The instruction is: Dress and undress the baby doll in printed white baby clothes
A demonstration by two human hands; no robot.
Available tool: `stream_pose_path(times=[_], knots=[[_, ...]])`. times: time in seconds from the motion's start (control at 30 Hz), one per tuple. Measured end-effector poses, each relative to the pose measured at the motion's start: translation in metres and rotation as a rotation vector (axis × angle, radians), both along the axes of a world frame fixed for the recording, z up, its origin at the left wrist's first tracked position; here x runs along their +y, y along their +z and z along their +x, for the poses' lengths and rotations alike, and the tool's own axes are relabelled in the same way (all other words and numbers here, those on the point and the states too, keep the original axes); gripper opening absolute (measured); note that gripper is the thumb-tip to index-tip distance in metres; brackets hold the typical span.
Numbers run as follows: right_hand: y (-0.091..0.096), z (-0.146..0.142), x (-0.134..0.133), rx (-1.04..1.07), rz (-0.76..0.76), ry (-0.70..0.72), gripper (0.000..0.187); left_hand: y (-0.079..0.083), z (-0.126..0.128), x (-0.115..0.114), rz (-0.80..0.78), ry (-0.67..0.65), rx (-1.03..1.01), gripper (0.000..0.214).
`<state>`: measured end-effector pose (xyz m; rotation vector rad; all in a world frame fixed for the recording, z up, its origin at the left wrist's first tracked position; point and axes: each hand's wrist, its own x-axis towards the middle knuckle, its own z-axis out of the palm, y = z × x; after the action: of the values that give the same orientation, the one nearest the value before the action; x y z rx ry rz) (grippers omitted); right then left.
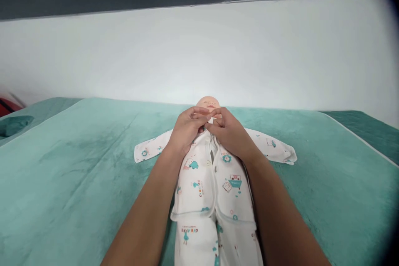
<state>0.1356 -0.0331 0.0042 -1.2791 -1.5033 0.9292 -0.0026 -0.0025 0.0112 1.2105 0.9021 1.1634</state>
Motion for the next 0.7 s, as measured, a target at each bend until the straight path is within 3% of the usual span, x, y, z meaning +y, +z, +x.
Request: stream_pose_path(times=[0.1, 0.27, 0.7], knots=[[-0.003, 0.002, 0.004, 0.183, -0.004, -0.013, 0.018, -0.001, 0.000, 0.001, -0.004, 0.003, -0.012, 0.021], [-0.009, 0.003, 0.011, 0.372, 0.033, -0.165, 0.017, -0.004, 0.001, 0.003, 0.015, -0.011, -0.033, 0.013], [-0.009, 0.001, 0.013, 0.070, 0.049, -0.195, 0.015, -0.009, -0.001, 0.004, 0.052, -0.069, -0.057, 0.030]])
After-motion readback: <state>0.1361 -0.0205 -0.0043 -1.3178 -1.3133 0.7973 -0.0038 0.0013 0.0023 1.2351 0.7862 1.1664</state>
